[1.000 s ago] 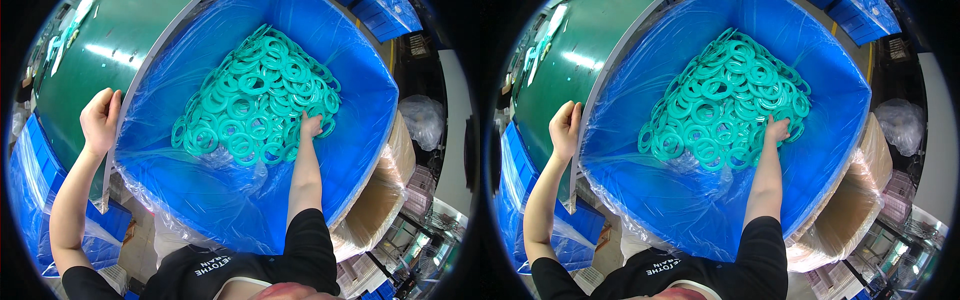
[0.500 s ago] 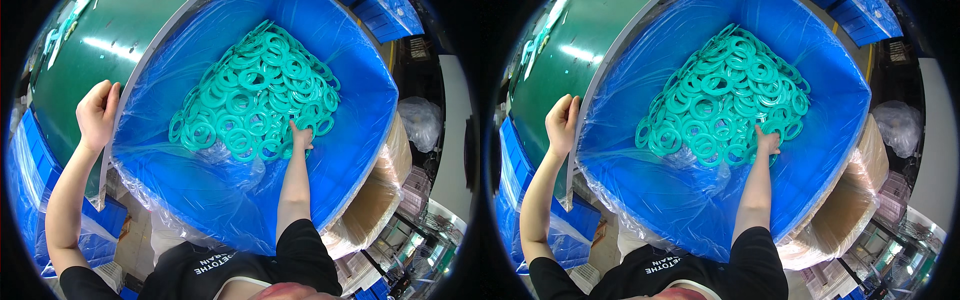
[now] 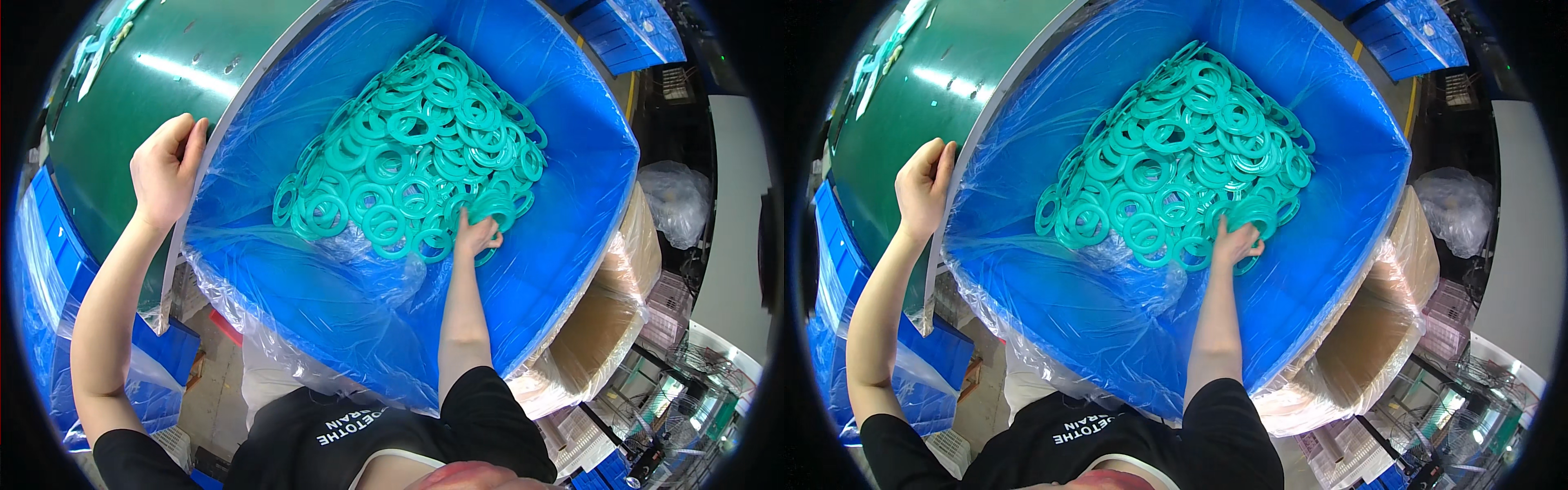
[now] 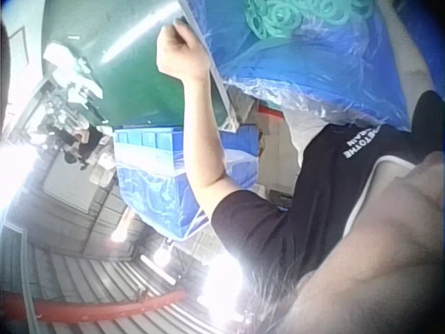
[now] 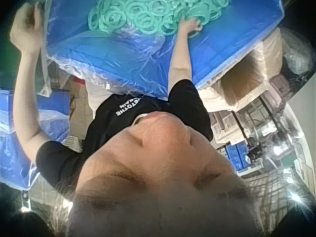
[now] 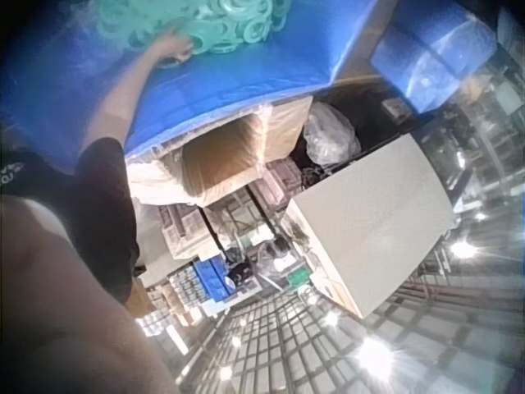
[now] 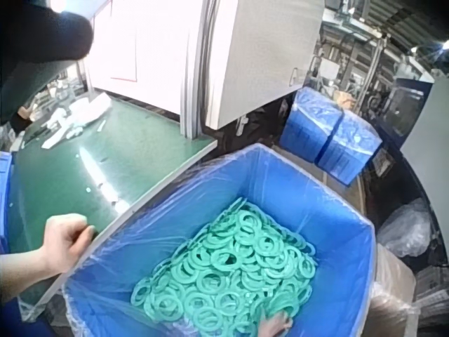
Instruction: Sorting and inspecting green plastic rings in a manufacturing environment.
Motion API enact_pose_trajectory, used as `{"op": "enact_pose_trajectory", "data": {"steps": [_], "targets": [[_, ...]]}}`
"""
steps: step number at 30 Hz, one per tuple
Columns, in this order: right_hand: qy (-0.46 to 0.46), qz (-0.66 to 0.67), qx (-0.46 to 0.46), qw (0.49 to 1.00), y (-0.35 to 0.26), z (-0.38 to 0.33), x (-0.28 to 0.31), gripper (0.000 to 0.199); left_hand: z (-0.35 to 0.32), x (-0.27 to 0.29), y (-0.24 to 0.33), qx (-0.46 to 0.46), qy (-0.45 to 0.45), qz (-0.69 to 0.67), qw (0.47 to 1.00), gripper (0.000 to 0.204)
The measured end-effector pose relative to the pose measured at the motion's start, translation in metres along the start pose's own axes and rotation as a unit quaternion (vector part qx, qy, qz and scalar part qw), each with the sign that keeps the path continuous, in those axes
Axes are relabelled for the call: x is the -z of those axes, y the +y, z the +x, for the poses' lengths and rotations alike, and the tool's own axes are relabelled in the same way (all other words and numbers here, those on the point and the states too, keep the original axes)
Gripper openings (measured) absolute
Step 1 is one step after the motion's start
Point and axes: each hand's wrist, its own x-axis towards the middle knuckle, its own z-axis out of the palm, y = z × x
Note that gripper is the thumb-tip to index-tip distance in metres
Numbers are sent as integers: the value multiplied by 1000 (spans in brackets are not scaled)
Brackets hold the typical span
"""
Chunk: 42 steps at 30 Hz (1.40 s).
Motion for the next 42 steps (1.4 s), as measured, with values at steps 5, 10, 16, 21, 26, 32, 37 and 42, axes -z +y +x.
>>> {"op": "enact_pose_trajectory", "data": {"steps": [5, 10, 16, 21, 26, 32, 37, 42], "targets": [[-195, -125, 79, 970, -31, -16, 1, 62, 0, 1, 1, 2, 1, 1, 1000, 28], [-210, -185, 8, 960, -36, -7, 3, 62, 0, 2, 0, -10, 10, 6, 1000, 26], [-205, -200, 109, 952, -31, -8, 4, 54, 0, 2, -3, -17, 11, 17, 1000, 27], [-235, -199, -57, 950, -22, -8, 18, 60, 0, 4, -4, -35, 18, 9, 999, 26], [-257, -160, -119, 946, -10, -15, 42, 63, -3, 5, -7, -33, 8, 14, 999, 26], [-126, 20, -217, 968, -28, -14, 60, 55, -4, 3, -9, -53, 52, -17, 997, 25], [-222, 570, -336, 716, -64, 9, 124, 14, -6, -3, -16, -58, 50, -12, 997, 25], [-350, 750, -208, 521, -115, -25, 252, 16, -6, 1, -15, -64, 55, -15, 996, 25]]}}
